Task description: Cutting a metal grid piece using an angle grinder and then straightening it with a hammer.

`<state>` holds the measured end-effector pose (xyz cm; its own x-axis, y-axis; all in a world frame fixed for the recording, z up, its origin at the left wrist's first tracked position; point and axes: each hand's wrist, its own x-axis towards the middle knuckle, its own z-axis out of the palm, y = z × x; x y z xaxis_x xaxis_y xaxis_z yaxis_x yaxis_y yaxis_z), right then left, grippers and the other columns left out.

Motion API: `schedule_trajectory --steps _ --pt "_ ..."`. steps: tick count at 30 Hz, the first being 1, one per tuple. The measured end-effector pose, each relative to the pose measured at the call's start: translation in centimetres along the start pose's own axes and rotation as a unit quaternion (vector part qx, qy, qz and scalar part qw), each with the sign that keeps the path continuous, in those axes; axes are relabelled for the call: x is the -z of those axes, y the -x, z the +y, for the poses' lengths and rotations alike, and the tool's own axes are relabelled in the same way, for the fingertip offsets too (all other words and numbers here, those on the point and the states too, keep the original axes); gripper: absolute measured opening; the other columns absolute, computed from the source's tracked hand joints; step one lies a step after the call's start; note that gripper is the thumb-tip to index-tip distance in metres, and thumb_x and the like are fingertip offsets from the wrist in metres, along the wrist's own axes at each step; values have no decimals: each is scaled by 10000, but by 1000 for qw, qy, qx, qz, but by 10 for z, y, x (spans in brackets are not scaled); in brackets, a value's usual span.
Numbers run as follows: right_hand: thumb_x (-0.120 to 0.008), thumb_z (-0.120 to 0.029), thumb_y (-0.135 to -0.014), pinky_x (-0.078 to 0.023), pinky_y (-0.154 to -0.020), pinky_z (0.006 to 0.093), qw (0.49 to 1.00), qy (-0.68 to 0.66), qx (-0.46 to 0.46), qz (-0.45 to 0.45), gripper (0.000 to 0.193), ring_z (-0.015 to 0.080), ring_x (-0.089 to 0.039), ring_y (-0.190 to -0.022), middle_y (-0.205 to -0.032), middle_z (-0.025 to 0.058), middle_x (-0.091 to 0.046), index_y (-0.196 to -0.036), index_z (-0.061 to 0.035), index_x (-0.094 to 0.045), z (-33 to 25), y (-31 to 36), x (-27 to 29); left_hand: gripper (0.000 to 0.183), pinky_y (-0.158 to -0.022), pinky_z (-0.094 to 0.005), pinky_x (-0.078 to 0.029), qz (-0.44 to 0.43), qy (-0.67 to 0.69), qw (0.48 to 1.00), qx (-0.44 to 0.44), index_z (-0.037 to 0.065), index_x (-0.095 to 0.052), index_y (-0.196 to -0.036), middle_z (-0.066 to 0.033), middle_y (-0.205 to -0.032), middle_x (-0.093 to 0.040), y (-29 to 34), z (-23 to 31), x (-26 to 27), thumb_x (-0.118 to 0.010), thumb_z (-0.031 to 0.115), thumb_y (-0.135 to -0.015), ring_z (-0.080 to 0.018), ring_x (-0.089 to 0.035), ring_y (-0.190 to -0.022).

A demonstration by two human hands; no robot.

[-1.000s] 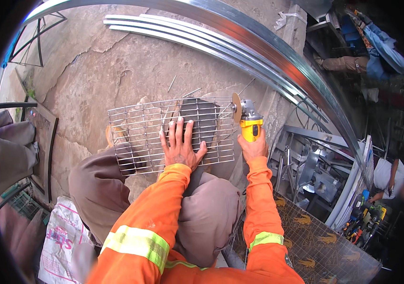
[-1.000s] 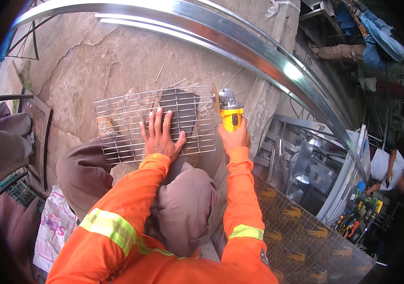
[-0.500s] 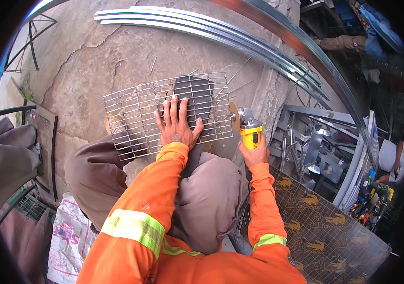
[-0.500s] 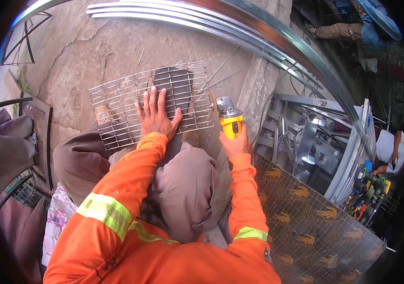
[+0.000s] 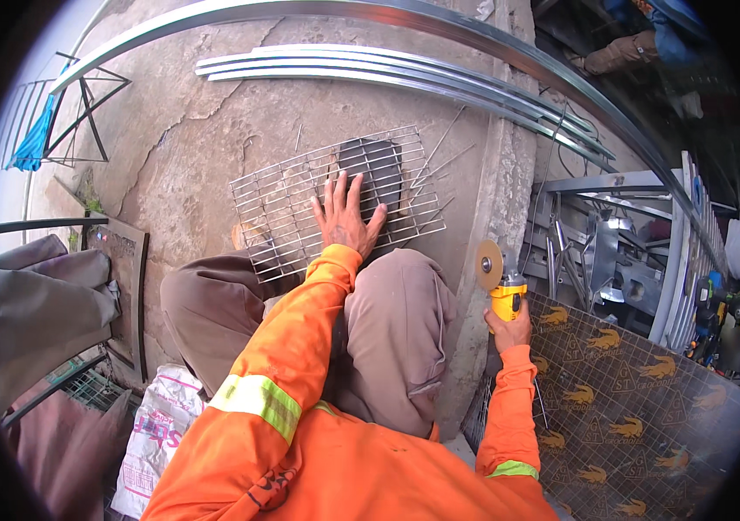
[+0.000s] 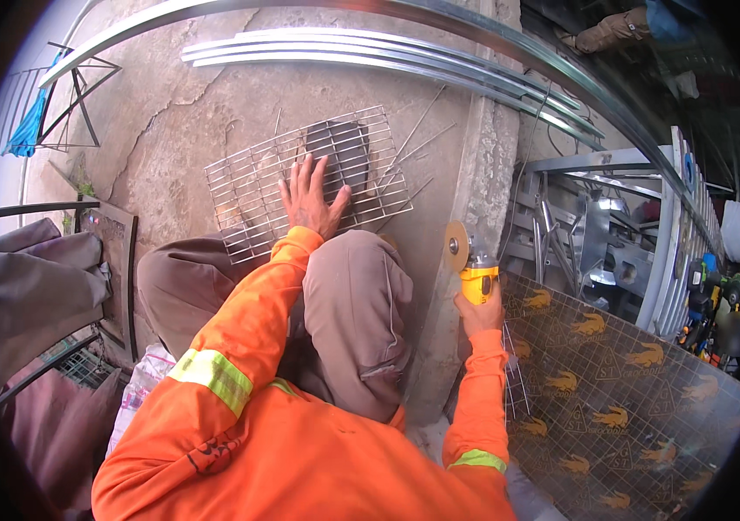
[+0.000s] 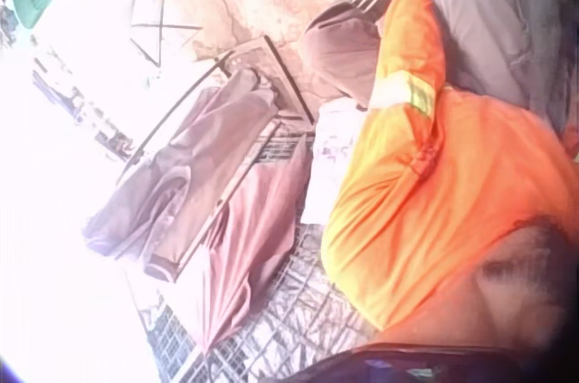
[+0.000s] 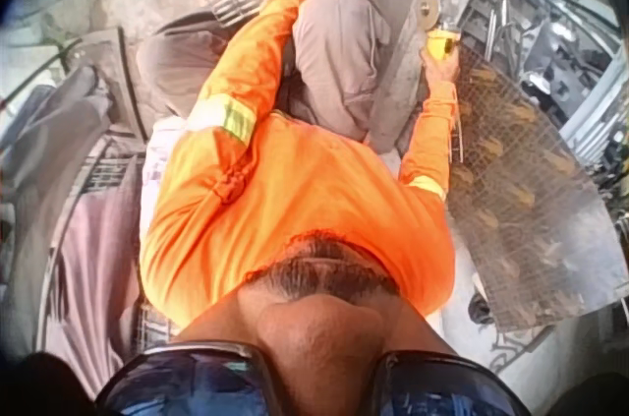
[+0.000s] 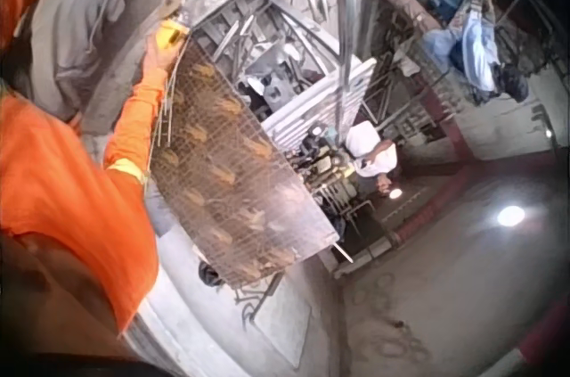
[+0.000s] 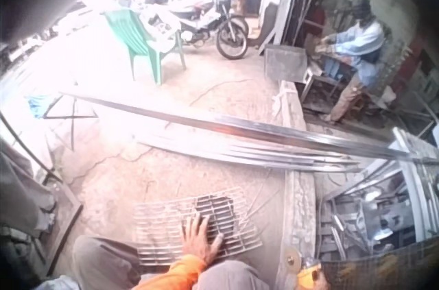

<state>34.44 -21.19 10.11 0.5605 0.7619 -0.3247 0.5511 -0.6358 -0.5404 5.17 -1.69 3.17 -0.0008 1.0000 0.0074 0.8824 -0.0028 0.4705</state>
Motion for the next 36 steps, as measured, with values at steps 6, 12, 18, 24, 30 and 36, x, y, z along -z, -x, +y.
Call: schedule_trajectory --steps 6,12,18,24,30,36 --pt "-651 -436 -895 -539 -556 318 920 -371 -97 -79 440 184 -631 -630 -852 83 -625 -1074 -46 -557 0 16 10 300 -887 -314 -509 -49 449 892 -4 49 -676 -1121 -117 -1095 -688 3 6 64 -652 279 -929 -215 -665 -1002" --pt "-276 -831 -858 -556 -522 416 715 -658 -192 -137 833 258 -629 -574 -787 102 -629 -1158 -99 -538 -1 26 23 339 -845 -267 -458 -145 490 859 37 41 -638 -1201 -45 -1102 -663 38 -31 96 -575 303 -996 -141 -615 -982" --pt "-350 -697 -940 -562 -645 465 603 -773 -57 -188 751 304 -658 -754 -983 159 -638 -1314 -59 -478 -2 47 11 364 -789 -266 -470 -165 475 849 161 51 -632 -1200 -25 -1076 -670 83 -106 96 -582 342 -988 -113 -618 -926" --pt "-364 -573 -999 -538 -657 439 606 -778 -28 -162 620 284 -637 -786 -1014 164 -622 -1310 -46 -468 5 63 8 357 -732 -223 -475 -146 556 803 156 31 -628 -1193 -17 -1015 -662 86 -119 91 -576 322 -995 -78 -600 -856" --pt "-572 -393 -956 -554 -694 381 740 -661 -110 -62 460 225 -633 -812 -1019 114 -617 -1242 -42 -488 23 63 -1 333 -723 -217 -494 -163 517 811 220 37 -627 -1192 -31 -1014 -664 85 -113 95 -600 297 -987 -81 -613 -829" --pt "-615 -297 -844 -575 -679 361 647 -723 -227 -80 393 237 -648 -763 -939 118 -636 -1128 -35 -542 73 6 -22 290 -866 -281 -490 -79 405 906 90 -14 -617 -1177 -74 -1032 -669 69 -119 202 -568 213 -1003 -144 -617 -947"
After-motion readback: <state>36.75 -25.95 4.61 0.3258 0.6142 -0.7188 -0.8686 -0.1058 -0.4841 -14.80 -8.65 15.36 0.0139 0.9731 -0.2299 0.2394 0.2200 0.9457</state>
